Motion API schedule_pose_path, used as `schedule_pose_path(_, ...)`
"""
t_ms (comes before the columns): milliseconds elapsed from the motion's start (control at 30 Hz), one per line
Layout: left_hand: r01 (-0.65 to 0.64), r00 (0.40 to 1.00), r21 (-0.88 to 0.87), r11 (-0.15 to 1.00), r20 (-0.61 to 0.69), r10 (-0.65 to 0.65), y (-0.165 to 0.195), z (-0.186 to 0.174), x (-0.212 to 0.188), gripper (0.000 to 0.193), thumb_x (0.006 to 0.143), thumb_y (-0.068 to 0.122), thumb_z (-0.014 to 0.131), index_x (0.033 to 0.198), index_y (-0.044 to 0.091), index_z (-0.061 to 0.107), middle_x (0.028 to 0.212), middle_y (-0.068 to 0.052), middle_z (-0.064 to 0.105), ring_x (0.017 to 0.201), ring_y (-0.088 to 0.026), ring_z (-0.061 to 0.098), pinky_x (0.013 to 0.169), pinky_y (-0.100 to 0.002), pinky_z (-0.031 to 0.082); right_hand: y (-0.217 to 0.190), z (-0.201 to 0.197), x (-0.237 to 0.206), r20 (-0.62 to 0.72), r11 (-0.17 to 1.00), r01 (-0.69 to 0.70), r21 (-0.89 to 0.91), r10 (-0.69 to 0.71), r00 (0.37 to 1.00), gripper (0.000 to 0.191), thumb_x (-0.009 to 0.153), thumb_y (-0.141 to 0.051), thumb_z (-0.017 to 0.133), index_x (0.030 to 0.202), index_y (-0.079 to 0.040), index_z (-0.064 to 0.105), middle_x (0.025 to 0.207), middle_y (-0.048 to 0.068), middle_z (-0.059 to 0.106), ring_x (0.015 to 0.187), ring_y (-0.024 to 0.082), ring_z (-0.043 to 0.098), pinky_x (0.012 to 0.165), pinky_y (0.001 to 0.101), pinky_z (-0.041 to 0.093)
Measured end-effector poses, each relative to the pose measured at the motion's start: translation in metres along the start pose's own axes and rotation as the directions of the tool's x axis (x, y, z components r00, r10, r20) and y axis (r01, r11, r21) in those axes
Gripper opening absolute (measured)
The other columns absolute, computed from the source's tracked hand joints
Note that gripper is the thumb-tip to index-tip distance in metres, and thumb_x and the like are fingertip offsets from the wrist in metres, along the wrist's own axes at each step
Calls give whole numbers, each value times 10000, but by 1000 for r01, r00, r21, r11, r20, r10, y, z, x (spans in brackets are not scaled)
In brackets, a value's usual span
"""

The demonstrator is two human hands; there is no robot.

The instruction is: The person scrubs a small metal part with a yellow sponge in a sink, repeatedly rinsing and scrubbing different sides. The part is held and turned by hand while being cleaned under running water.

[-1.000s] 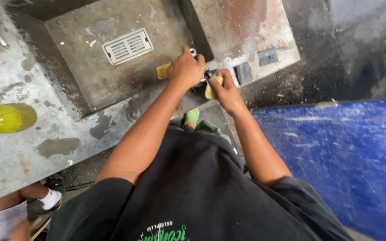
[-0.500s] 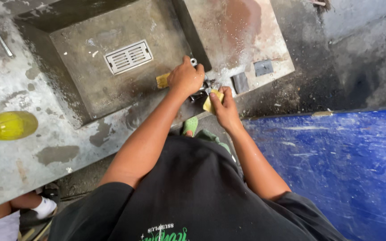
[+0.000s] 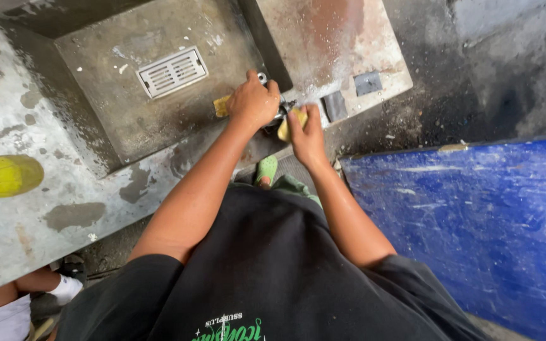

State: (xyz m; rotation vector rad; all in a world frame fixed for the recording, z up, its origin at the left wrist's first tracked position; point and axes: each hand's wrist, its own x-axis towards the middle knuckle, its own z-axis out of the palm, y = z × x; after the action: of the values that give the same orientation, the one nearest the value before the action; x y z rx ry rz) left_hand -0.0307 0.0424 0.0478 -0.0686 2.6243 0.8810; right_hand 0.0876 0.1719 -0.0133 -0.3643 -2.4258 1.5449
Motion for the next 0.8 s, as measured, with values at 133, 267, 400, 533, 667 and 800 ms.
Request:
schedule_pose_path(133,14,1000,-1,1000,12,-14,0,-1,-1,514,929,439,487,1217,16,532,1060,-294,707,1043,-479,670,931,-563,498,-4,3,0,-7,998,-37,55,38,999,258,1031,-221,616,1120,-26,473,927,114,564,844,195,561,762,366,500)
schedule_pose_path(267,1,1000,-7,1000,-16,-2,-1,-2,-1,519,925,433,492,1212,2,527,1050,-289,712,1039,-471,676,934,-563,495,-8,2,2,12,999,-35,1,35,999,258,1018,-202,638,1081,-16,472,938,125,561,862,198,560,770,371,493)
schedule_pose_path(400,-15,1000,-16,1000,-5,15,-5,-2,-1,500,941,412,487,1210,-8,527,1056,-301,708,1036,-483,676,938,-562,498,-8,7,10,28,999,-23,27,22,999,197,1005,-143,580,1129,-13,500,944,141,534,858,212,520,786,371,486)
schedule_pose_path(533,-28,1000,12,1000,-5,28,-6,-1,1,511,935,430,495,1205,-3,526,1046,-294,715,1035,-478,678,945,-563,492,-5,7,1,11,1000,-30,5,30,999,243,1030,-190,641,1087,-14,483,947,137,575,884,209,563,811,373,494)
schedule_pose_path(667,-8,1000,8,1000,-7,8,-7,-1,0,530,935,429,492,1233,-9,507,1057,-308,702,1033,-487,674,920,-573,497,1,8,0,-11,997,52,-55,-53,999,258,1013,-185,654,1117,-8,499,980,154,579,910,219,563,826,381,490)
schedule_pose_path(800,0,1000,-16,1000,4,0,-9,-4,-2,529,934,443,492,1238,12,520,1070,-302,701,1046,-493,665,930,-572,495,3,9,0,-6,990,139,-23,-139,990,250,1024,-174,623,1173,-9,509,1030,142,591,955,202,575,868,360,494)
